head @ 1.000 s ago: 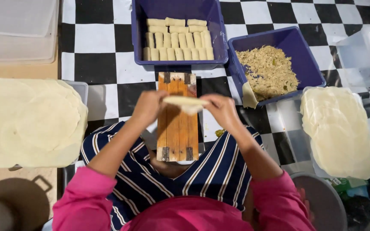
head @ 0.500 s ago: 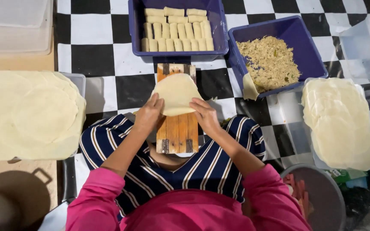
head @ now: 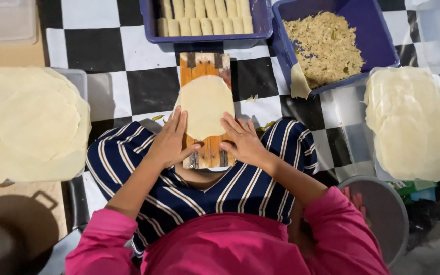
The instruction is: A person is manually assembling spring rolls by placing filling on wrappers and rolling them into shape on a wooden board.
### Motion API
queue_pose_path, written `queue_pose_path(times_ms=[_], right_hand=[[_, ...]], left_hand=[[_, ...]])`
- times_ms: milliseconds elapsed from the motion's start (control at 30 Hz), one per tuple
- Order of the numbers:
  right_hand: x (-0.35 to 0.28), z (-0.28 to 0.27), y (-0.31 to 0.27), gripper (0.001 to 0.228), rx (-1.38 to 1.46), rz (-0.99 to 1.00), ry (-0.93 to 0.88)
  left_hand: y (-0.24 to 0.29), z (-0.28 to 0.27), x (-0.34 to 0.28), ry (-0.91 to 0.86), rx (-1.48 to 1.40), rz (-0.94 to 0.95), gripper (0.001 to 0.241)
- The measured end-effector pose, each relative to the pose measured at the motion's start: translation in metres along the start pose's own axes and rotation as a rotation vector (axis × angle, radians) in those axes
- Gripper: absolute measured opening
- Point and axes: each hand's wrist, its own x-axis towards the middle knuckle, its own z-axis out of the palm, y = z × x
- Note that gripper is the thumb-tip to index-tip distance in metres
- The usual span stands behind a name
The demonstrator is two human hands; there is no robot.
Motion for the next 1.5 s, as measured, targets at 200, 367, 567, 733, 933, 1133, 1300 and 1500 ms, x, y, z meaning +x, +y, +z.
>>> queue_pose_path(times_ms=[200, 367, 567, 733, 933, 1133, 1300, 1500], right_hand=[[0.002, -0.014, 0.007, 0.078, 0.075, -0.066, 0.106], [0.03, -0.138, 0.073, 0.044, 0.133, -0.06, 0.505], [0.081, -0.219, 0.249, 0.01, 0.111, 0.312, 0.711], [0.139, -0.158, 0.354, 0.027, 0.531, 1.014, 0.493], [0.154, -0.116, 0.4, 0.015, -0.223, 0.68, 0.24], [0.147, -0.126, 0.411, 0.034, 0.184, 0.498, 0.61], [0.16, -0.085, 0.442, 0.032, -0.069, 0.339, 0.509], [0.153, -0.119, 0.398, 0.026, 0.227, 0.569, 0.733]], left_hand=[[0.008, -0.016, -0.009, 0.196, -0.348, 0.126, 0.084], [-0.005, -0.004, 0.008, 0.32, -0.532, -0.092, 0.053], [-0.024, -0.002, 0.039, 0.445, -0.566, -0.288, 0.041], [-0.049, 0.022, 0.042, 0.552, -0.578, -0.313, 0.032], [-0.059, 0.031, 0.049, 0.469, -0.643, -0.402, 0.036], [-0.048, 0.023, 0.049, 0.412, -0.629, -0.477, 0.036], [-0.07, 0.04, 0.048, 0.416, -0.591, -0.397, 0.035], [-0.042, 0.013, 0.051, 0.392, -0.613, -0.432, 0.036]])
